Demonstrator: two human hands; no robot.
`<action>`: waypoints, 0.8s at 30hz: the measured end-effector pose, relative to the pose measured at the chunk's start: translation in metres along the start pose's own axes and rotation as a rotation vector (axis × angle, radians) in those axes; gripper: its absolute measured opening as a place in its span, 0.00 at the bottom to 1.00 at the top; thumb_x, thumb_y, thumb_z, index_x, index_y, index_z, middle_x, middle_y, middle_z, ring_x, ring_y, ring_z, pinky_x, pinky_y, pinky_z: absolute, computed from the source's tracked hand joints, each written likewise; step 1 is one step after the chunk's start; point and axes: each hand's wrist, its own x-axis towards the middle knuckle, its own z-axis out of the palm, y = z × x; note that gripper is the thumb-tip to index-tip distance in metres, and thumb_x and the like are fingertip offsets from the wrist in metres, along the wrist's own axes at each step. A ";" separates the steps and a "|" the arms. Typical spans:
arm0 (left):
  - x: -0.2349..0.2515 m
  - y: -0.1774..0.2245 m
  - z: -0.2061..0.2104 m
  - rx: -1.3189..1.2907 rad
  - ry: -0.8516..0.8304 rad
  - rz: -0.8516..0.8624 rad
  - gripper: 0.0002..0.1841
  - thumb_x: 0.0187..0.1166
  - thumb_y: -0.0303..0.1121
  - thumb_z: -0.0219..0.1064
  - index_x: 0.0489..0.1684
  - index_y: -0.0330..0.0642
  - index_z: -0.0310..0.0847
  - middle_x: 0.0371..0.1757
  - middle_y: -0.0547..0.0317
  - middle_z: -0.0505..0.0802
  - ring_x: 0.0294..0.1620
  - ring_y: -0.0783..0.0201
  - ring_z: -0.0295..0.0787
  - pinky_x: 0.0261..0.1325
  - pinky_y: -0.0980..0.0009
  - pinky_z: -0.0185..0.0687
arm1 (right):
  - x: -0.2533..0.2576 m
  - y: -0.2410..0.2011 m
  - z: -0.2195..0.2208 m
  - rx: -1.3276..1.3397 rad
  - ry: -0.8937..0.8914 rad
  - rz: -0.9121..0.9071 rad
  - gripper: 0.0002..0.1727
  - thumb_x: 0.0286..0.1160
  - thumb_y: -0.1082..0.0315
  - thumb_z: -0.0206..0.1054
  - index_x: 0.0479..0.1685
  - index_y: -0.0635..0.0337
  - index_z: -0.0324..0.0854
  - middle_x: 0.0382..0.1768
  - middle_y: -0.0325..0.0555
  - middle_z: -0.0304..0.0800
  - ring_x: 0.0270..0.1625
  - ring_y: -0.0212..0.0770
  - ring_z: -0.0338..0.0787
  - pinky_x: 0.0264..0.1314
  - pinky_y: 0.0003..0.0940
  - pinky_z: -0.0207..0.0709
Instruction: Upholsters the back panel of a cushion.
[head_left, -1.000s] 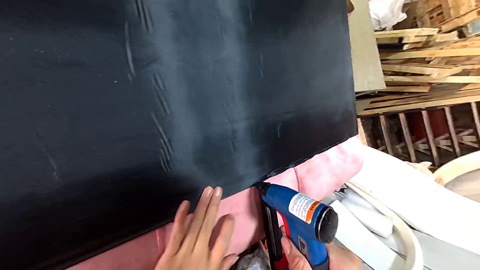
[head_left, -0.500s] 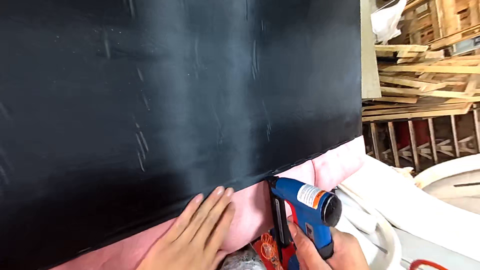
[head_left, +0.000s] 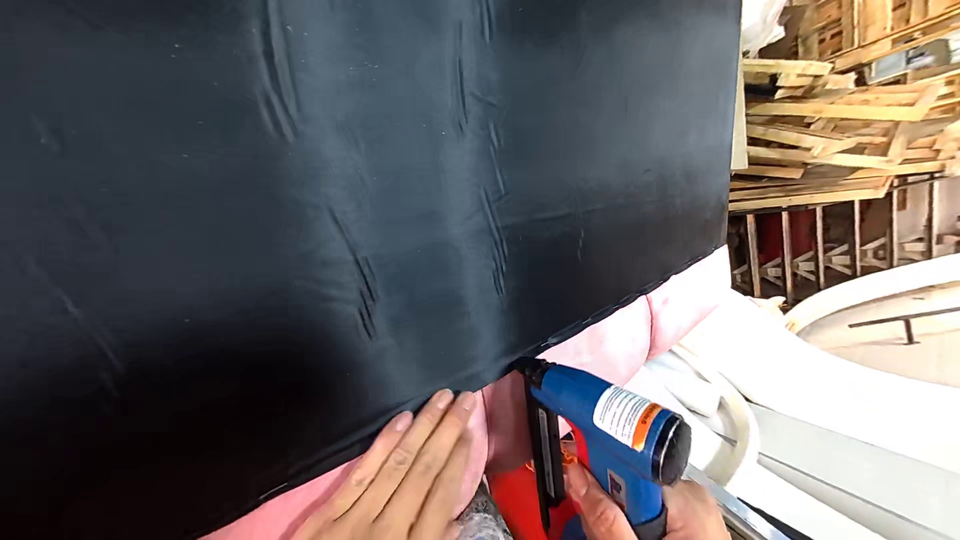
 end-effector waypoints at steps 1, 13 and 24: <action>-0.010 -0.004 -0.002 0.030 0.027 -0.012 0.29 0.91 0.49 0.53 0.83 0.38 0.69 0.91 0.45 0.69 0.93 0.50 0.58 0.92 0.51 0.51 | -0.003 -0.005 0.005 -0.001 -0.014 -0.007 0.14 0.79 0.57 0.73 0.34 0.60 0.89 0.22 0.39 0.92 0.23 0.33 0.91 0.27 0.37 0.88; -0.036 -0.017 0.002 0.208 0.068 0.063 0.28 0.94 0.43 0.45 0.85 0.33 0.66 0.89 0.39 0.70 0.91 0.46 0.64 0.90 0.50 0.56 | -0.033 -0.054 0.044 -0.033 -0.003 -0.001 0.15 0.78 0.57 0.73 0.35 0.62 0.89 0.25 0.43 0.93 0.26 0.33 0.92 0.29 0.36 0.87; -0.102 -0.068 -0.037 0.160 -0.057 0.082 0.34 0.92 0.52 0.48 0.90 0.39 0.59 0.92 0.46 0.66 0.94 0.53 0.56 0.93 0.50 0.45 | -0.051 -0.093 0.075 -0.013 -0.069 0.041 0.17 0.81 0.56 0.71 0.41 0.64 0.88 0.29 0.47 0.94 0.31 0.37 0.94 0.34 0.40 0.88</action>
